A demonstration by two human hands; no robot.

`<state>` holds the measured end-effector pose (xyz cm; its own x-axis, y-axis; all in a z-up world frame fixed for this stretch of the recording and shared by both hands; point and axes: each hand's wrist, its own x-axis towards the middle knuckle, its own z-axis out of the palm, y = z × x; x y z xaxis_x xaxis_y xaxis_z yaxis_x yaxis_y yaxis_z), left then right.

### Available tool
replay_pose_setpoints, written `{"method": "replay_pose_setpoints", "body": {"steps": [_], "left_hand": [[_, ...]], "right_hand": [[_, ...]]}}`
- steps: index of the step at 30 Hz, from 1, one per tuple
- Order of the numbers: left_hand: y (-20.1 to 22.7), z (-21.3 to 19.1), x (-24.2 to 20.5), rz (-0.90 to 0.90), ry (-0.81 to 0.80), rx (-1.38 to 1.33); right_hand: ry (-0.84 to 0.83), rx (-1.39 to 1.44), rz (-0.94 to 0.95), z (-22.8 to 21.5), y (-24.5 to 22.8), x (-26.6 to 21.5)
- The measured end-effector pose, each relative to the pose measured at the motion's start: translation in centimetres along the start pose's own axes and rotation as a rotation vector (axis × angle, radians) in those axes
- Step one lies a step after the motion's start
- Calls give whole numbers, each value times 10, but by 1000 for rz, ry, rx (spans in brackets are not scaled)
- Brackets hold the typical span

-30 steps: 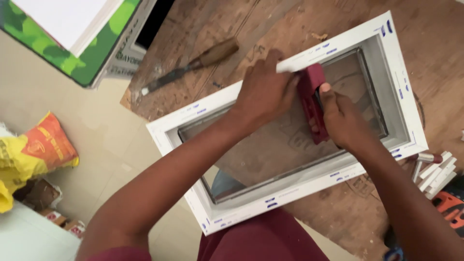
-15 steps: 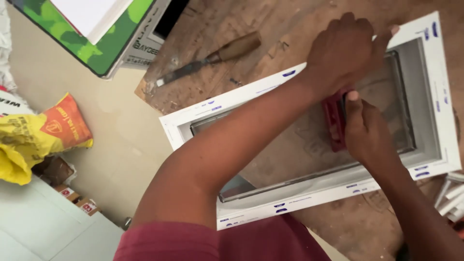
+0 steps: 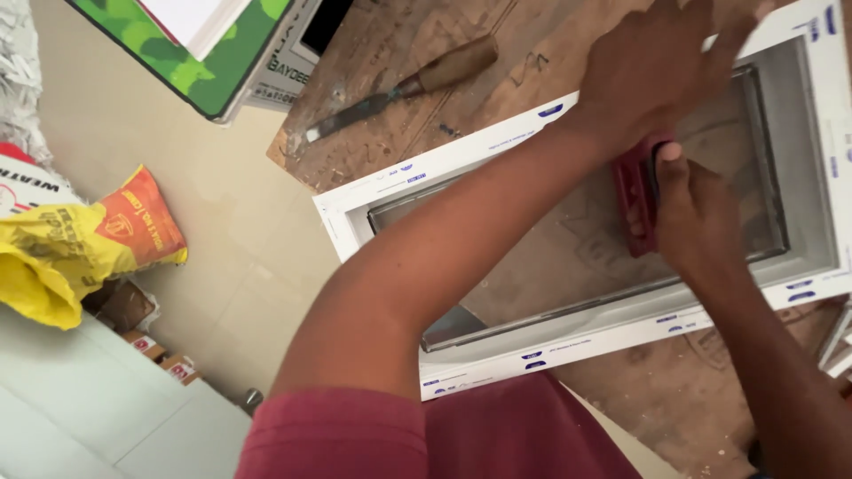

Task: The person uses a red staple gun to fasten a white plastic frame around a glass pane. They repeatedly staple along the edges, reposition the frame, and press the frame to check alignment.

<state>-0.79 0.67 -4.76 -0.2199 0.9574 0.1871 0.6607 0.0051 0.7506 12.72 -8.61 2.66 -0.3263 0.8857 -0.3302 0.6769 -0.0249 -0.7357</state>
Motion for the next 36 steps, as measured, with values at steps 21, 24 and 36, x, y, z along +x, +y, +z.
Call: {"method": "replay_pose_setpoints", "body": {"steps": [21, 24, 36], "left_hand": [[-53, -134, -151, 255, -31, 466], [-57, -135, -149, 281, -42, 473], [-63, -141, -138, 337, -156, 415]], "right_hand": [[-233, 237, 456, 13, -25, 3], [-244, 196, 460, 22, -36, -1], [-283, 60, 355, 23, -54, -8]]}}
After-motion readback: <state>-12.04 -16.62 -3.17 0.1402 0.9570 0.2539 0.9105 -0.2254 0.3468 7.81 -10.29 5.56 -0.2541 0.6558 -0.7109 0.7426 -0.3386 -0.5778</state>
